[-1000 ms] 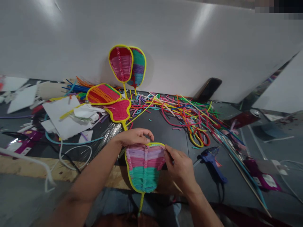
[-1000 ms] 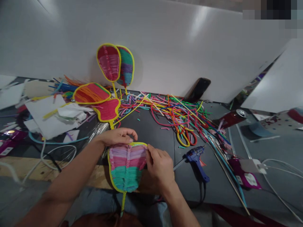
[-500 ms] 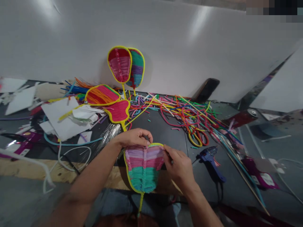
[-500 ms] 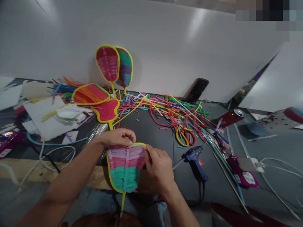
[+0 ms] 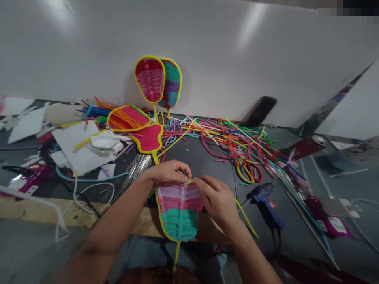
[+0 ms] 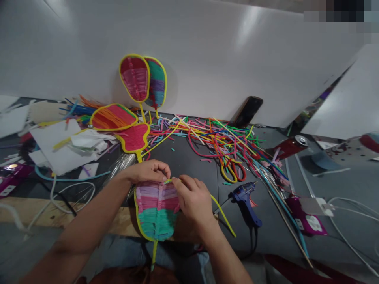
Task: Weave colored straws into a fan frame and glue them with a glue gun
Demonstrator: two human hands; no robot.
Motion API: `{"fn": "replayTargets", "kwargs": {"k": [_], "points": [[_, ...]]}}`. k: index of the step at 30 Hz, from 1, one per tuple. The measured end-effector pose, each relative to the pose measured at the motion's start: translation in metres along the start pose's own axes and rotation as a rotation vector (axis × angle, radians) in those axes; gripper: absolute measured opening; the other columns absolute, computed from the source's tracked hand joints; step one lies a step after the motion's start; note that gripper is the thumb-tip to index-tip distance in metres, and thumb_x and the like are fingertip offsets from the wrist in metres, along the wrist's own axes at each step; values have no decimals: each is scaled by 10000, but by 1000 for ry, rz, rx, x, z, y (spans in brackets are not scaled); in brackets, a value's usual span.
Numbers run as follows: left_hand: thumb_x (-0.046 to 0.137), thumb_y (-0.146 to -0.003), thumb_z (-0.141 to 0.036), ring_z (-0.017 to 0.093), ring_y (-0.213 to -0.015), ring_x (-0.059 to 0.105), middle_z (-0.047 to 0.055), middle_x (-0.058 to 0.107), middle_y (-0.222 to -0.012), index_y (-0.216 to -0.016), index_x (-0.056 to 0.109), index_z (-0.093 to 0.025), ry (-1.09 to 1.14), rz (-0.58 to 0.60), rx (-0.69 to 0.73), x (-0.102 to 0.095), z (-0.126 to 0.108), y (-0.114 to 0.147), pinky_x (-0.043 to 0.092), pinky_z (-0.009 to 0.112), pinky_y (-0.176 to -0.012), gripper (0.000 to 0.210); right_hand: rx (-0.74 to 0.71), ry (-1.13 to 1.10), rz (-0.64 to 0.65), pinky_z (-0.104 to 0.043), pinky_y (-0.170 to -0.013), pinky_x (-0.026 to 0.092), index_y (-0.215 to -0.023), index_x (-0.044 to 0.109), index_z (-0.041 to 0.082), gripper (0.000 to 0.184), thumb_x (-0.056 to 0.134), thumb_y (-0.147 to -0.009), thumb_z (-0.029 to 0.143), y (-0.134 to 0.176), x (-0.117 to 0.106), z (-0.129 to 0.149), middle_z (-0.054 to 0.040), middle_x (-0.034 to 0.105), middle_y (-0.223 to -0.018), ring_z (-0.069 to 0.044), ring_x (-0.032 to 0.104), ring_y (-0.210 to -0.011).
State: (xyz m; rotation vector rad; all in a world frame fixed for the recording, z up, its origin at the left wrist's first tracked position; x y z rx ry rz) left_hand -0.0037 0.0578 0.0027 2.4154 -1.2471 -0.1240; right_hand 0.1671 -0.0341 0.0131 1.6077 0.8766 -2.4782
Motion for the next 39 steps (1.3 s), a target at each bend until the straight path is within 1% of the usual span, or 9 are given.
{"fn": "replayTargets", "kwargs": {"k": [4,7,11,15,21,25,32,35,39], "points": [[724,-719,-375,97,-580,543,-13,613,-638,-822,623,-131,-7,26,-3,3,-5,2,397,182,-563,284,16,-61,31,-280,-767,529,-1124,672,222,350,469,-878,77,-1,2,-2,-71,706,-1002,-181,658,-863],[702,-755,-405,88,-575,532,-19,618,-648,-901,616,-133,-27,41,-10,1,-7,6,384,172,-550,320,45,-156,6,-250,-757,532,-1099,682,211,343,449,-885,79,0,1,-3,-70,697,-970,-167,662,-853],[755,-697,-303,103,-636,586,-1,680,-796,-1016,568,-156,-78,60,-66,0,-9,12,425,188,-595,398,88,-242,-47,-248,-759,537,-1087,686,196,330,441,-892,93,4,0,-4,-78,690,-963,-164,665,-853],[669,-736,-199,137,-749,634,13,702,-858,-990,581,-155,-338,-40,-12,7,-18,20,447,198,-650,273,134,-317,-65,-246,-768,548,-1089,680,213,319,454,-895,99,8,2,-8,-67,686,-958,-155,667,-858],[595,-833,-218,132,-808,640,2,716,-890,-966,663,-168,-714,-200,191,21,-28,33,420,187,-716,157,139,-407,-86,-238,-757,555,-1074,679,227,309,460,-895,103,10,1,-13,-63,689,-952,-146,670,-846],[583,-849,-231,130,-809,642,4,714,-882,-958,668,-164,-679,-196,192,22,-25,35,427,183,-718,154,125,-442,-98,-234,-747,554,-1077,680,218,308,465,-895,93,10,0,-13,-67,690,-951,-146,670,-851],[607,-845,-274,155,-850,667,33,712,-947,-1099,551,-166,-416,-119,123,25,-27,36,483,223,-739,281,114,-428,-109,-256,-785,558,-1211,619,236,358,472,-910,110,8,-10,-12,-61,717,-1005,-155,676,-897],[591,-862,-284,144,-823,658,24,700,-916,-1045,575,-165,-443,-123,143,27,-29,38,479,218,-731,219,101,-431,-87,-261,-778,562,-1174,642,248,345,469,-908,112,8,-13,-12,-55,720,-980,-152,678,-878],[587,-866,-265,129,-814,631,1,694,-907,-1031,619,-177,-583,-184,186,30,-31,42,451,197,-726,190,90,-416,-79,-260,-778,560,-1099,682,239,318,472,-898,111,7,-15,-12,-56,720,-962,-151,678,-874]]}}
Point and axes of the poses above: each hand's wrist, its own y-axis away from the middle knuckle, its own x-axis out of the palm, z = x × y, the point moved 3 cm from there along -y, towards the middle knuckle
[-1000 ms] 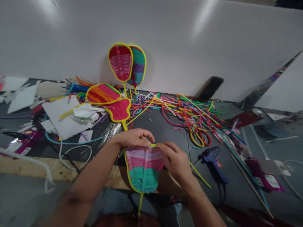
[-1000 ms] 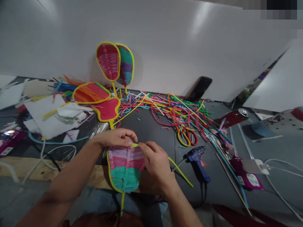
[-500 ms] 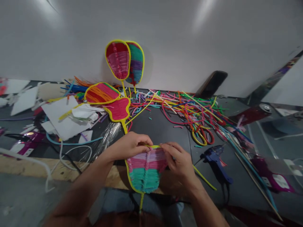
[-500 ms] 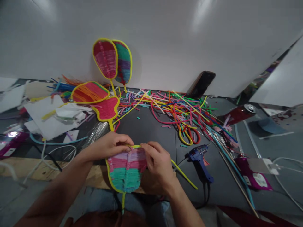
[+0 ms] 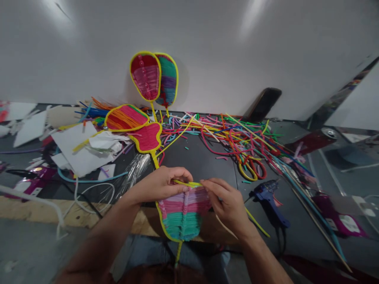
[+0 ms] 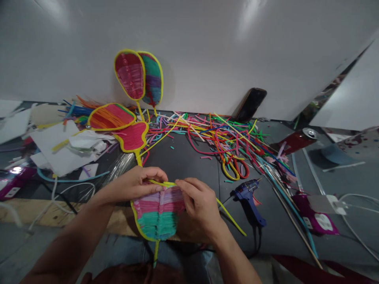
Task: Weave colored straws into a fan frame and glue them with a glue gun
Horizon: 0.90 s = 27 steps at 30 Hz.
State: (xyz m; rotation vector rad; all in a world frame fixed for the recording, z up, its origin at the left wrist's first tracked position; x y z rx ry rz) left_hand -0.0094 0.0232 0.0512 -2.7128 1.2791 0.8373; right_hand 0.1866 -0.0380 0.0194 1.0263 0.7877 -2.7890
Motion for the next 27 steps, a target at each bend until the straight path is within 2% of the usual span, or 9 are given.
{"fn": "replayTargets", "kwargs": {"k": [4,7,10,13,16,22,25,27], "points": [[532,-897,-238,113,-812,618,-11,692,-911,-1003,651,-187,-87,-31,47,-1,-4,2,426,183,-727,167,-27,42,-7,-244,-758,557,-1065,697,230,315,471,-888,101,-1,0,2,-54,721,-945,-146,683,-843],[503,-909,-255,109,-752,604,-11,685,-857,-989,646,-181,-84,-60,21,-2,-4,2,414,183,-667,180,-44,60,-10,-242,-734,554,-1063,702,228,325,470,-882,91,-1,0,3,-52,721,-935,-146,683,-826],[495,-911,-282,114,-683,601,-19,689,-778,-1086,584,-183,-4,-53,-40,-3,-1,1,412,193,-619,219,-52,62,-8,-242,-732,548,-1063,702,219,335,467,-874,75,0,0,3,-51,721,-932,-144,681,-822],[476,-917,-282,130,-686,622,-20,715,-768,-1202,491,-199,37,-25,-79,-3,-2,-1,433,215,-642,297,-52,70,-5,-244,-746,546,-1057,703,228,341,463,-871,74,1,0,2,-48,721,-936,-146,679,-832],[469,-914,-302,136,-686,622,-1,721,-794,-1191,471,-198,23,-5,-104,-3,-5,-5,433,223,-632,296,-55,85,-8,-247,-737,548,-1047,709,214,333,461,-871,77,0,-1,3,-56,720,-932,-150,678,-828],[527,-837,-312,72,-455,409,-30,650,-706,-1146,443,-196,105,102,-266,-4,-5,-16,304,180,-445,341,-86,115,-13,-252,-713,549,-1038,719,216,332,465,-872,82,-1,-3,5,-64,724,-929,-153,680,-812],[566,-783,-297,70,-453,385,-43,616,-669,-1128,441,-196,170,139,-266,-5,-4,-20,289,176,-436,380,-62,122,-19,-279,-750,555,-1153,672,230,357,472,-887,100,0,-1,3,-63,734,-958,-169,689,-843],[573,-761,-280,69,-457,382,-44,610,-668,-1114,443,-194,192,140,-260,-5,-4,-21,294,176,-441,385,-21,110,-35,-291,-768,561,-1312,559,230,435,484,-897,126,1,0,1,-60,744,-958,-174,698,-838]]}}
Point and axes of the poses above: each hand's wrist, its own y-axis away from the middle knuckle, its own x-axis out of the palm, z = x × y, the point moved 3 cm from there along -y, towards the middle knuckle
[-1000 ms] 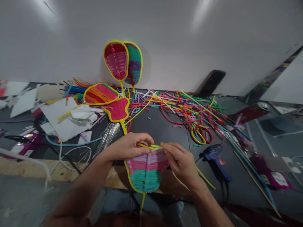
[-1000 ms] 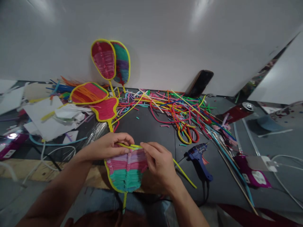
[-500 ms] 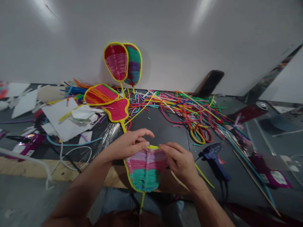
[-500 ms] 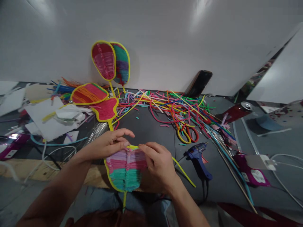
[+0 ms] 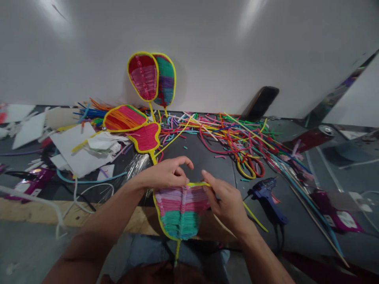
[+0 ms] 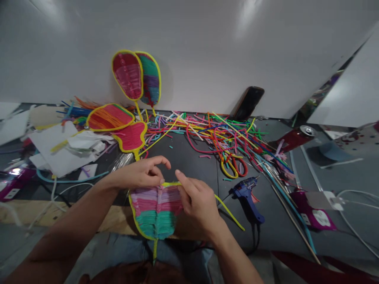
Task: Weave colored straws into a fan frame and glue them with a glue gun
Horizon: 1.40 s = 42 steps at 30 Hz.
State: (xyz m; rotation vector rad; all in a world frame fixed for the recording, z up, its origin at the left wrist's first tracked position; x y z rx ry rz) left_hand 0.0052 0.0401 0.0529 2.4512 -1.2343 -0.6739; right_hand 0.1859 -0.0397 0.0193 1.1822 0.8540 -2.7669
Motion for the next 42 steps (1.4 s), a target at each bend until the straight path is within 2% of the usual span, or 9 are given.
{"fn": "replayTargets", "kwargs": {"k": [3,9,14,19,25,31,37,40,42], "points": [[575,-748,-274,67,-458,379,-34,629,-691,-1100,451,-193,-7,-19,-14,0,2,0,300,178,-449,382,70,-75,-6,-282,-781,573,-1433,404,211,552,522,-896,158,3,0,-3,-54,750,-967,-165,713,-832],[570,-769,-305,71,-458,387,-18,657,-710,-1093,461,-190,-7,-41,-13,-1,10,0,277,183,-450,361,11,-111,1,-264,-867,564,-1169,649,229,300,557,-896,143,13,-4,-9,-56,740,-1067,-158,704,-961],[571,-785,-320,65,-453,374,-24,657,-695,-1076,468,-187,-2,-32,-26,1,16,-2,282,175,-447,336,1,-105,-55,-261,-849,577,-1026,702,230,211,555,-901,143,22,-4,-15,-57,748,-1034,-152,714,-929],[579,-782,-314,61,-443,373,-19,673,-717,-1071,457,-191,30,-53,-34,0,16,-3,286,172,-438,337,260,-309,-41,-295,-801,592,-912,653,217,62,614,-865,227,22,-2,-23,-67,740,-979,-172,719,-877],[597,-771,-323,62,-429,380,-11,690,-729,-1070,455,-194,97,-70,-37,-6,24,-4,273,177,-435,355,582,-830,-130,-319,-796,588,-918,578,211,240,716,-792,363,22,5,-41,-100,720,-1066,-176,718,-879],[615,-758,-332,55,-431,375,-11,688,-737,-1064,456,-195,130,-66,-47,-7,27,-6,277,175,-447,370,717,-772,-239,-327,-710,595,-728,592,182,279,756,-727,409,17,-7,-56,-69,749,-866,-174,719,-701],[605,-769,-315,56,-445,387,-2,690,-739,-1074,452,-189,145,-61,-40,-7,28,-5,283,176,-452,363,630,-440,-222,-331,-658,598,-759,706,172,248,663,-815,410,10,-33,-58,-79,759,-795,-204,717,-698],[600,-779,-314,60,-450,404,5,692,-746,-1085,455,-185,128,-60,-22,-6,29,-5,295,179,-457,363,435,-269,-156,-391,-803,586,-1016,711,193,295,507,-927,385,0,-38,-46,-95,757,-966,-223,718,-887],[596,-790,-328,67,-463,431,8,692,-757,-1098,456,-183,116,-61,-9,-5,28,-3,305,180,-463,369,239,-157,-42,-408,-893,553,-1202,639,218,330,520,-925,352,-9,-34,-31,-98,721,-1113,-227,678,-1029]]}}
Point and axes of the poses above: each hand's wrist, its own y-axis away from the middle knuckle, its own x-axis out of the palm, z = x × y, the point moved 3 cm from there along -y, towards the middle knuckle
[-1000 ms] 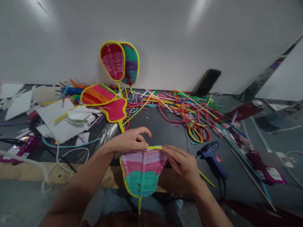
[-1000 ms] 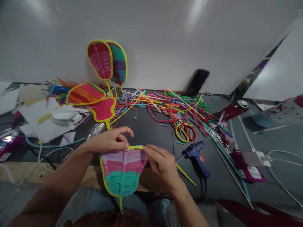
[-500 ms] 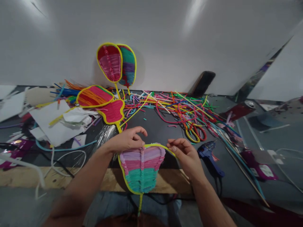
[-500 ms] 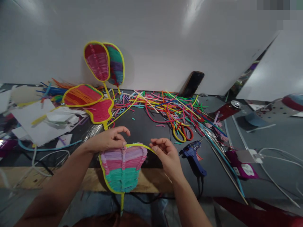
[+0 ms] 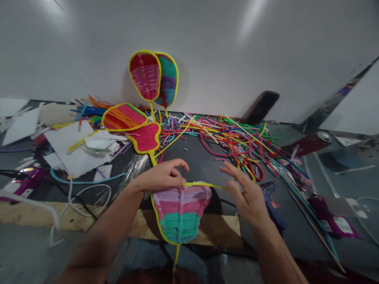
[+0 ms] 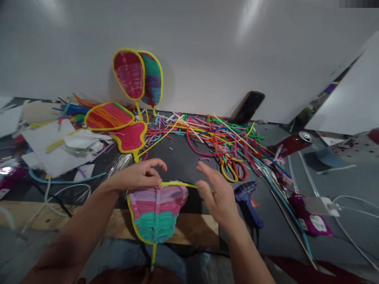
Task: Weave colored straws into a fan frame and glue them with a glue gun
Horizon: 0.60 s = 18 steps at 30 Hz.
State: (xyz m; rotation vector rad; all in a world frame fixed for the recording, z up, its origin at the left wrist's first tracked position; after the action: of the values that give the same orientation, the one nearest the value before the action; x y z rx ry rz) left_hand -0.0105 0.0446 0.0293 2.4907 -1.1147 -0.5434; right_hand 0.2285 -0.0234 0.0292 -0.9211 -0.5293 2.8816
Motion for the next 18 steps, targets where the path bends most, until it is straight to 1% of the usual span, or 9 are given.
{"fn": "replayTargets", "kwargs": {"k": [1,3,6,9,12,15,18], "points": [[593,-795,-335,72,-472,448,8,692,-762,-1103,457,-183,-7,-2,6,0,-1,1,312,181,-467,369,-88,46,67,-403,-910,545,-1244,613,230,355,552,-910,333,-2,6,8,-96,707,-1152,-226,663,-1062],[585,-808,-348,87,-497,484,4,697,-775,-1108,460,-190,-27,-3,21,1,-4,4,335,188,-483,361,-201,85,186,-365,-896,550,-1209,635,243,318,585,-897,282,-6,17,21,-86,711,-1138,-212,668,-1043],[578,-828,-363,108,-554,536,2,707,-794,-1106,462,-198,-54,6,60,3,-9,11,365,198,-513,343,-235,42,282,-284,-812,562,-1072,687,241,207,558,-913,212,-12,28,31,-55,746,-1007,-171,700,-918],[534,-875,-366,115,-598,570,8,716,-807,-1117,457,-192,-95,1,116,4,-13,18,370,196,-532,308,-250,14,311,-249,-740,543,-983,691,223,161,551,-914,182,-17,29,35,-35,747,-889,-152,695,-818],[483,-917,-368,129,-657,616,24,729,-839,-1139,451,-187,-144,-10,166,5,-17,24,399,205,-577,288,-288,20,333,-251,-722,514,-945,677,212,136,552,-914,168,-22,26,37,-28,733,-849,-146,671,-791],[593,-855,-321,157,-788,665,26,739,-912,-1140,448,-201,-177,5,187,8,-19,28,441,220,-678,341,-307,36,358,-254,-715,495,-926,669,211,116,559,-915,173,-24,25,37,-20,723,-831,-143,654,-778],[633,-807,-231,162,-828,680,2,737,-909,-1125,454,-218,-243,-26,202,11,-20,31,454,224,-721,364,-321,58,362,-258,-716,490,-915,667,207,104,566,-915,184,-25,23,38,-21,715,-827,-144,643,-775]]}}
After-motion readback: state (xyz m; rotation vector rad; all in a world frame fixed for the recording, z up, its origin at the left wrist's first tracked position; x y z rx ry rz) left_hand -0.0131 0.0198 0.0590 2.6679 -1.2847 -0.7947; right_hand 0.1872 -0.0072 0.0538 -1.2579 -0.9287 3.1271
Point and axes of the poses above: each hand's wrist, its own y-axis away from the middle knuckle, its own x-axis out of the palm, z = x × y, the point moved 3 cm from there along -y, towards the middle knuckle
